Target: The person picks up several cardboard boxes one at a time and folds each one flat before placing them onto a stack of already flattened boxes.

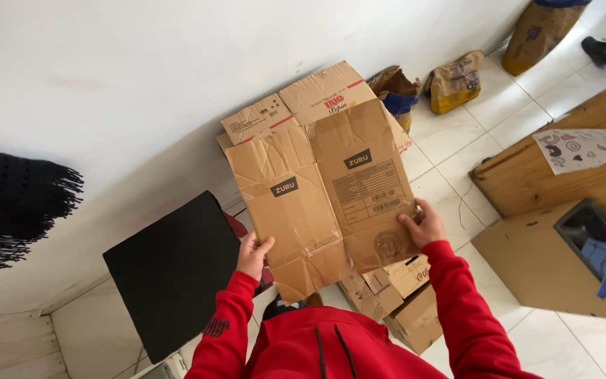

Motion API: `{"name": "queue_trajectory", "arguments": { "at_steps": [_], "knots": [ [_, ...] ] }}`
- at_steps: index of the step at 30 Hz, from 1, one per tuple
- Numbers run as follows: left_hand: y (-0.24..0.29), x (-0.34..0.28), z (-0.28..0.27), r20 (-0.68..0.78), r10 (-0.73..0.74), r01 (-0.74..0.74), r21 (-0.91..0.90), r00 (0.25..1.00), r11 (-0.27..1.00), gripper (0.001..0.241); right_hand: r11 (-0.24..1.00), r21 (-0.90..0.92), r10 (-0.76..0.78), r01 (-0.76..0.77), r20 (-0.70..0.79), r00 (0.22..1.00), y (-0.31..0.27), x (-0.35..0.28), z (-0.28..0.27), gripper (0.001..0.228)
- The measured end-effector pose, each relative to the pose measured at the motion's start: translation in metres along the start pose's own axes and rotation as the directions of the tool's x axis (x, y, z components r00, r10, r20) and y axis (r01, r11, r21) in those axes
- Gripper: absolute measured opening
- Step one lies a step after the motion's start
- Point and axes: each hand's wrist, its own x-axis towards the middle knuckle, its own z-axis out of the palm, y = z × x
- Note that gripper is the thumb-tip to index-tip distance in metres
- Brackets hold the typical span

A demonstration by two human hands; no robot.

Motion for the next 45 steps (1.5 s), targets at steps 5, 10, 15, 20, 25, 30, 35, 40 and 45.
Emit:
{"name": "queue_trajectory", "arguments": {
  "at_steps": [5,10,15,20,25,30,35,40,45],
  "knots": [
    [0.005,0.051,0.022,-0.011,-0.028,0.029,0.055,1.0,0.998,0.05,0.997,-0.049,-0.062,0.06,-0.045,0.997,-0.027,0.08,-0.005,0.08],
    [0.035,0.108,0.051,-0.11,0.059,-0.042,0.151,0.992,0.988,0.043,0.99,-0.112,-0.102,0.091,-0.091,0.991,-0.063,0.152,-0.005,0.078],
    [0.032,0.174,0.061,-0.236,0.037,0.053,0.364,0.971,0.93,0.049,0.98,-0.179,-0.102,0.089,-0.063,0.993,-0.091,0.228,0.01,0.08],
    [0.042,0.2,0.055,-0.261,-0.087,0.218,0.529,0.961,0.82,0.066,0.935,-0.349,-0.071,0.064,-0.009,0.997,-0.145,0.246,0.012,0.073],
    [0.046,0.218,0.055,-0.251,-0.17,0.271,0.454,0.953,0.849,0.071,0.891,-0.446,-0.06,0.083,0.066,0.996,-0.142,0.27,0.033,0.082],
    [0.067,0.214,0.063,-0.234,-0.211,0.301,0.473,0.949,0.828,0.075,0.9,-0.433,-0.031,0.044,0.036,0.999,-0.151,0.264,0.044,0.085],
    [0.086,0.204,0.06,-0.262,-0.171,0.293,0.553,0.95,0.78,0.072,0.865,-0.501,-0.062,0.026,-0.056,0.996,-0.148,0.259,0.054,0.093],
    [0.087,0.19,0.049,-0.276,0.113,0.189,0.852,0.954,0.489,0.074,0.898,-0.373,-0.351,0.234,-0.283,0.893,-0.084,0.259,0.071,0.089],
    [0.071,0.173,0.051,-0.183,0.166,0.098,0.902,0.969,0.42,0.073,0.922,-0.303,-0.35,0.24,-0.389,0.852,-0.02,0.199,0.073,0.067]
  ]
}}
